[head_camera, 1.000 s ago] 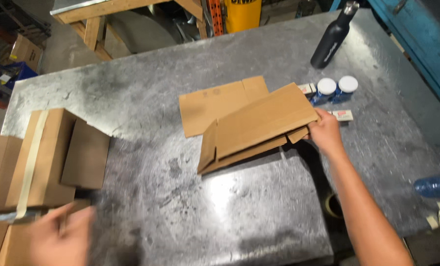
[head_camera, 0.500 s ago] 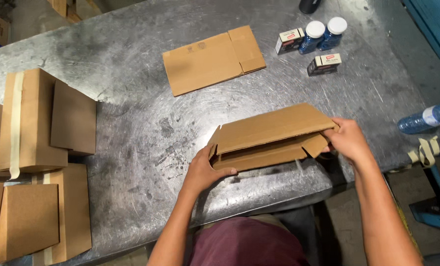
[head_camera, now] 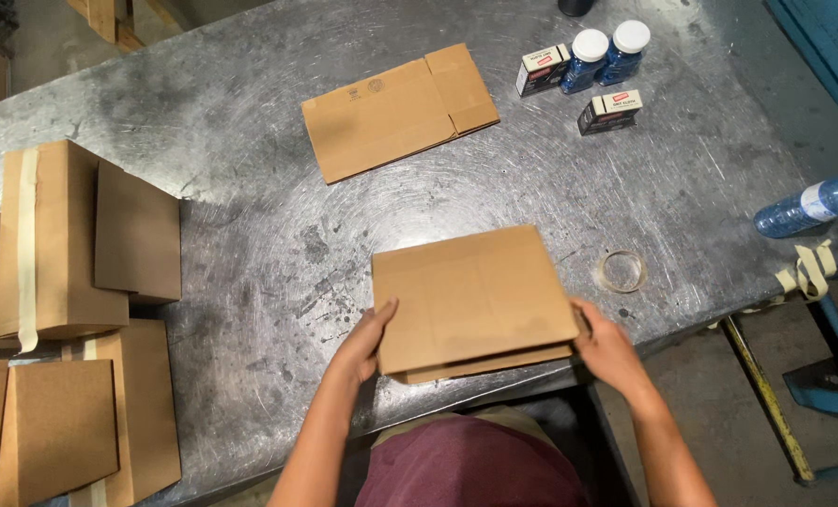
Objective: The person folds cardboard boxes, places small packages inside them, and seals the boxes with adhesive tape by hand, repeating the process for multiple units.
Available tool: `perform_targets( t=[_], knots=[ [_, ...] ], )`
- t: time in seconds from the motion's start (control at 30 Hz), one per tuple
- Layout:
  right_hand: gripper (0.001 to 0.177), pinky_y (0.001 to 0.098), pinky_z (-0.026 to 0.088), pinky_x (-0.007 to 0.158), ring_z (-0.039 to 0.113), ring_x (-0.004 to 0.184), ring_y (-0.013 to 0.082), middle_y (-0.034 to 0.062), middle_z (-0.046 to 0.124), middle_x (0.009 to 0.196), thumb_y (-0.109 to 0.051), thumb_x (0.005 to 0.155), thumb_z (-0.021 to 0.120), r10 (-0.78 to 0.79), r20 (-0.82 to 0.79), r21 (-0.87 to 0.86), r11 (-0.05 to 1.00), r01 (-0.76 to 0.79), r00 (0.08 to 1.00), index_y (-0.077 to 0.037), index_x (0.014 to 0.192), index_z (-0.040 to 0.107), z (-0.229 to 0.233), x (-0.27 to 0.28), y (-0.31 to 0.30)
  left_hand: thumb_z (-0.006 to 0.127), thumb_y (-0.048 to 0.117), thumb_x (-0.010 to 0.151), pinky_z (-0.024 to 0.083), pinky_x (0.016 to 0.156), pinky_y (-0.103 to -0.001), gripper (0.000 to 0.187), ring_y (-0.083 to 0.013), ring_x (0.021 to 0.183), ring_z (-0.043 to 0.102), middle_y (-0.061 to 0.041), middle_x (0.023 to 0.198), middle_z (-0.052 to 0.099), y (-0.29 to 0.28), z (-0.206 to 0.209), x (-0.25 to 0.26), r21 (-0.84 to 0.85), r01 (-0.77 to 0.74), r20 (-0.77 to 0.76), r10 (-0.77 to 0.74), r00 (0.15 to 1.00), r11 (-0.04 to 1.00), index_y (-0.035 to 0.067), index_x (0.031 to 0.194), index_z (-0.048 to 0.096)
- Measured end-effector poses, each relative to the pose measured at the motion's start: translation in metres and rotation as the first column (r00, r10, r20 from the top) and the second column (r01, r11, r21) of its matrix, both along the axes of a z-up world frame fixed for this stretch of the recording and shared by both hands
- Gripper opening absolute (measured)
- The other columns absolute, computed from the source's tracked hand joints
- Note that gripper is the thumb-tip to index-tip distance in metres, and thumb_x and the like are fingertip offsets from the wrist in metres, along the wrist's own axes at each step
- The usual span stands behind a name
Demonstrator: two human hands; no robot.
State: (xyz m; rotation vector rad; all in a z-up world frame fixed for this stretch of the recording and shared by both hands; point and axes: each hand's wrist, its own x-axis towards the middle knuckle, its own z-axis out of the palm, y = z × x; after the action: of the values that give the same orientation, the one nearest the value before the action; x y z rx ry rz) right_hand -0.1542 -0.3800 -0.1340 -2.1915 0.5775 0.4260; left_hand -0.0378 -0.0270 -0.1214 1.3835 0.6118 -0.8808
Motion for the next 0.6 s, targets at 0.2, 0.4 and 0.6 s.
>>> perform_targets(
  t=[0.2,0.4,0.6],
  knots=[
    [0.114,0.0693,0.010,0.127,0.008,0.156,0.0590,0.0361,0.007,0.172,-0.015,0.082,0.080,0.083,-0.219,0.525,0.850,0.046,0.972,-0.002,0.168,0.006,0.046,0.014,0.015,0.077,0.059,0.094,0.055,0.096,-0.063,0.091,-0.0459,0.130,0.059,-0.030,0.144,0.056,0.012,-0.062,0.000,0.004,-0.044,-0.044,0.044,0.998,0.999,0.009,0.158,0.036],
    [0.119,0.0571,0.040,0.119,0.039,0.152,0.0440,0.0286,0.040,0.161,-0.086,0.083,0.061,-0.234,-0.202,0.303,0.909,0.288,0.951,-0.009,0.167,0.026,0.008,0.068,0.037,0.056,0.079,0.094,0.045,0.109,-0.066,0.103,-0.0468,0.149,0.041,-0.027,0.165,0.035,-0.013,-0.007,0.011,-0.030,0.057,-0.013,-0.057,0.998,0.998,0.018,0.168,0.020],
    [0.090,0.0569,0.035,0.120,0.042,0.148,0.0449,0.0272,0.045,0.157,-0.067,0.095,0.059,-0.357,0.093,0.396,0.870,0.295,0.929,-0.010,0.160,0.034,0.025,0.070,0.043,0.030,0.081,0.095,0.023,0.126,-0.065,0.102,-0.0451,0.160,0.019,-0.020,0.176,0.013,-0.035,0.092,0.016,-0.055,0.022,0.197,-0.011,0.980,0.998,0.016,0.171,0.007]
  ],
)
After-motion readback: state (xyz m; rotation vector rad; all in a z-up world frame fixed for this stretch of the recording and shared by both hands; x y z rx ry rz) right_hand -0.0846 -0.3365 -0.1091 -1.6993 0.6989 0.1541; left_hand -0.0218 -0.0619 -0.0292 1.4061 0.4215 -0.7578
